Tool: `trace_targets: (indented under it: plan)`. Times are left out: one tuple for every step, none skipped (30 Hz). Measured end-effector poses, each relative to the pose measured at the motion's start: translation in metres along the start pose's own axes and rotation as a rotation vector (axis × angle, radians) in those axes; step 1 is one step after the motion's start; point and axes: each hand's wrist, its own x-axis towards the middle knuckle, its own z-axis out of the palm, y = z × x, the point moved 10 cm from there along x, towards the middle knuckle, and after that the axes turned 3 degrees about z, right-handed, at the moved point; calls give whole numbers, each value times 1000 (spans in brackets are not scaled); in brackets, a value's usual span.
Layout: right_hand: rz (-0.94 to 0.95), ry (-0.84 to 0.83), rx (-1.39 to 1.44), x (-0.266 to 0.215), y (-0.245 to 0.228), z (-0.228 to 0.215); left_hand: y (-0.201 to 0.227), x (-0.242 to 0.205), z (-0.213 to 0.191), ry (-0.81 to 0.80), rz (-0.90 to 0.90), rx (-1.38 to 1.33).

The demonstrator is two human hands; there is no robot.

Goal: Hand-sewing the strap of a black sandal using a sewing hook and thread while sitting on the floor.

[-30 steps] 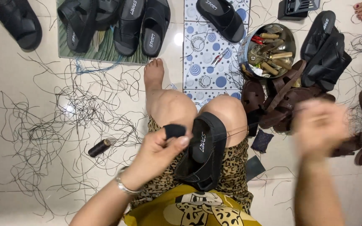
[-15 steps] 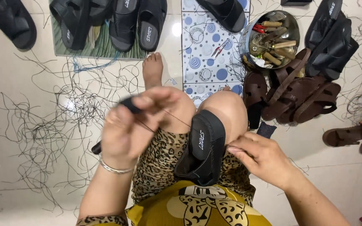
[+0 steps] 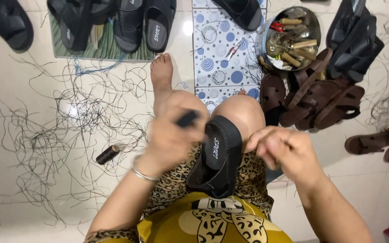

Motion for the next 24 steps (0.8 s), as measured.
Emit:
trace_targets:
  plan:
    - [-105,-65,-107,-1,-25,15,18,25,2,-125,-71,-439]
    - [-205,-125,-211,-5,-48,31,44,47,2,-252,-139,-886]
    - [-201,-131,-212,-7,-61,32,39,42,-6,-251,-146,-884]
    - [-159,-197,-238,-6,-70,37,34,31,8,-427,-284,-1066]
    - [-118,-262,-266,-5,-80,42,34,17,19,-607,-419,-1245]
    - [-116,-274,-267,-9,-80,34,0,-13,23,-600,-429,-1242]
    - [-75,-203,-507,-10,-74,18,-58,-50,28,-304,-819,-1540]
    - [-33,-131,-744,-12,-68,1,-110,-100,36,51,-1206,-1788]
    - [-33,-144,-744,-15,-56,-7,-137,-117,34,64,-1214,-1782]
    - [-60,-165,-865,-20,-44,-12,-179,-158,31,5,-1413,-1372]
    - [-88,-186,-985,-26,-32,-18,-219,-197,17,-58,-1567,-949]
    - [-85,-193,-982,-23,-30,-11,-219,-208,21,-58,-1575,-944]
    - [-117,-237,-1022,-22,-28,1,-227,-197,5,-462,-1188,-147]
    - [-149,-280,-1065,-20,-27,12,-214,-179,8,-772,-661,597]
    - [-147,-287,-1065,-18,-30,20,-200,-161,14,-776,-667,596]
    - [-120,-304,-1108,-15,-31,26,-177,-131,23,-559,-663,180]
    - [-93,-321,-1151,-12,-32,33,-155,-101,26,-326,-634,-226]
    - [-89,-332,-1156,-11,-32,33,-135,-73,24,-325,-646,-229]
    - [-83,-345,-1191,-11,-30,34,-98,-34,24,-248,-508,-575]
    - [-82,-354,-1227,-9,-29,34,-63,7,16,-157,-350,-911]
    - [-82,-361,-1232,-9,-32,37,-55,15,20,-151,-357,-911]
    - [-63,-343,-1239,-8,-34,37,-27,28,25,-247,-184,-912]
    - [-44,-324,-1247,-8,-36,37,1,37,31,-343,-10,-907]
    - [-38,-321,-1249,-8,-38,39,2,43,33,-343,-9,-913]
